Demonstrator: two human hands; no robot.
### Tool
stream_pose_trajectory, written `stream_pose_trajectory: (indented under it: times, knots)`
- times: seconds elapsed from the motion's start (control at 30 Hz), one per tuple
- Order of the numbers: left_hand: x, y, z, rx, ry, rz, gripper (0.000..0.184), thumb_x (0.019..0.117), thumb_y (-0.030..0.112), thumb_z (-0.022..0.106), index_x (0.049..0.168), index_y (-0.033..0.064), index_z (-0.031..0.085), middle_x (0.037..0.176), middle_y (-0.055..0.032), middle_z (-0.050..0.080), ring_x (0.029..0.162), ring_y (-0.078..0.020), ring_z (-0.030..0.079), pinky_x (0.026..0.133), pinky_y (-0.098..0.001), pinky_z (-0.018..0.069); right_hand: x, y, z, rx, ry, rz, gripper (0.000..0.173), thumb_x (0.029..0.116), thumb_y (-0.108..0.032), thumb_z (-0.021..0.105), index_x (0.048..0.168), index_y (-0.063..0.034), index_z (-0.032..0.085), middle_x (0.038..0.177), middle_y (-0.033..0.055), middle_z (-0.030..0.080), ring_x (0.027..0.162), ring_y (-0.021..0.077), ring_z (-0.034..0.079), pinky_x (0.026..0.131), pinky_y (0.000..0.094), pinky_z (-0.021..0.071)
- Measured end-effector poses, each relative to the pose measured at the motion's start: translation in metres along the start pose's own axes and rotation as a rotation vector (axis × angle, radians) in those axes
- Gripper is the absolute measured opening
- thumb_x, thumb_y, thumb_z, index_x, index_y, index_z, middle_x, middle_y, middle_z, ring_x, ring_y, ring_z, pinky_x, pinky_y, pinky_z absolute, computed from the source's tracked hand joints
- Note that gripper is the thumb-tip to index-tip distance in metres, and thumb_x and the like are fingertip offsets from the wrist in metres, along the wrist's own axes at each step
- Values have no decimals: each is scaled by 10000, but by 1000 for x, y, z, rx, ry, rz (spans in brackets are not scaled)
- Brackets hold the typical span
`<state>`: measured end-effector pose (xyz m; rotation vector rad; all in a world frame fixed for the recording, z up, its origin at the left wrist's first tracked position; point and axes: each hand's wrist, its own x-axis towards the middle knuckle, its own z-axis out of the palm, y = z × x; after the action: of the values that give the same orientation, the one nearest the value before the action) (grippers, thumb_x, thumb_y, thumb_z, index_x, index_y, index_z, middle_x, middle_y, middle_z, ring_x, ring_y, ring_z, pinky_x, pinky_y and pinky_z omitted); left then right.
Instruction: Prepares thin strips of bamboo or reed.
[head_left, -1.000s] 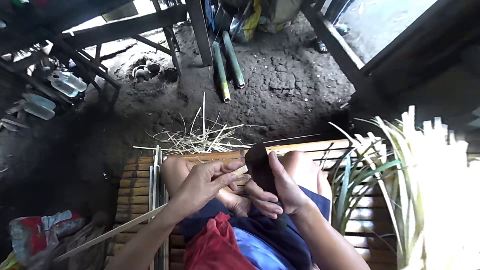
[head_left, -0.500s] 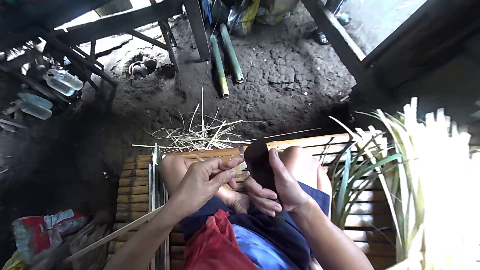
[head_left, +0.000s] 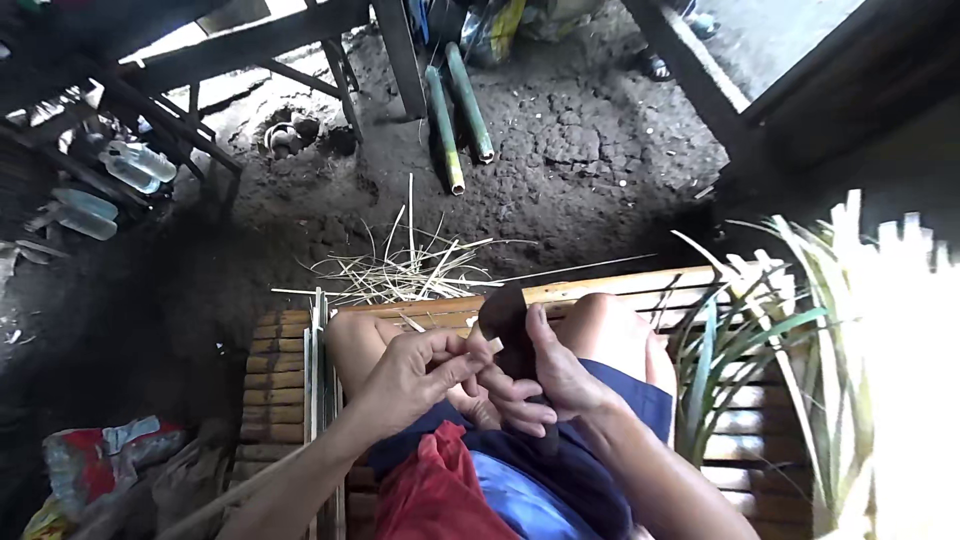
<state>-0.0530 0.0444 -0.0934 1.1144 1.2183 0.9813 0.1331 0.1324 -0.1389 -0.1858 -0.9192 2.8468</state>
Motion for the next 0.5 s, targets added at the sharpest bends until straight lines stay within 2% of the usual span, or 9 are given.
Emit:
stream_pose_trajectory:
  times: [0.03,0.07,0.13,0.2,0.27,0.3,0.37,0.43,0.5]
  knots:
    - [1,-2,2,9,31,-22,88,1015,91,588,1029,43,661,774,91,676,546,91,472,488,-97,365,0,-4,-4,-112,109,10,746,776,-909,444,887,-197,634,558,-94,520,413,11,525,394,173,462]
    - [2,-4,4,2,63,-54,115,1016,94,593,1076,20,658,789,76,692,532,79,480,477,-105,377,0,-9,-11,-304,196,-29,736,864,-869,365,1083,-206,598,644,-81,579,467,16,545,435,173,484]
    - [3,-7,7,-46,78,-120,226,1016,110,596,1220,15,600,863,49,703,551,35,535,499,-137,448,3,-17,-20,-679,373,-144,449,1056,-515,362,1208,-130,534,779,-88,618,602,14,591,550,184,527]
    - [7,-15,9,-83,67,-42,289,1042,147,554,1286,-6,574,976,16,698,657,-9,631,600,-189,558,4,-13,-23,-836,514,-290,219,966,-310,618,1057,-115,657,757,-120,643,608,-26,584,566,170,505]
    - [19,-34,21,-126,244,266,296,1074,188,479,1062,-8,701,892,50,717,725,25,658,669,-171,574,4,-8,-24,-847,506,-407,155,870,-343,766,910,-203,713,704,-171,657,578,-77,571,539,130,486]
    - [33,-42,30,-203,377,403,373,1090,231,437,955,47,733,861,82,728,762,33,666,715,-172,570,6,-5,-23,-862,504,-457,165,849,-362,782,884,-211,724,689,-180,651,567,-90,559,530,119,478]
    - [61,-45,47,-484,538,464,422,1106,216,313,956,114,694,844,112,733,769,32,677,727,-171,565,15,3,-23,-966,614,-580,268,817,-410,781,870,-152,730,670,-164,638,555,-94,551,518,120,472]
    - [78,-41,55,-666,536,414,425,1107,210,241,968,144,637,738,122,680,684,43,638,672,-146,534,20,9,-26,-1057,733,-710,316,813,-425,770,821,-113,720,653,-144,628,559,-99,545,525,113,466]
    - [86,-40,54,-703,402,419,358,1107,213,232,960,167,554,700,132,592,657,52,580,666,-134,501,20,15,-32,-1116,769,-799,351,833,-419,774,784,-77,715,660,-101,636,572,-90,547,533,117,468]
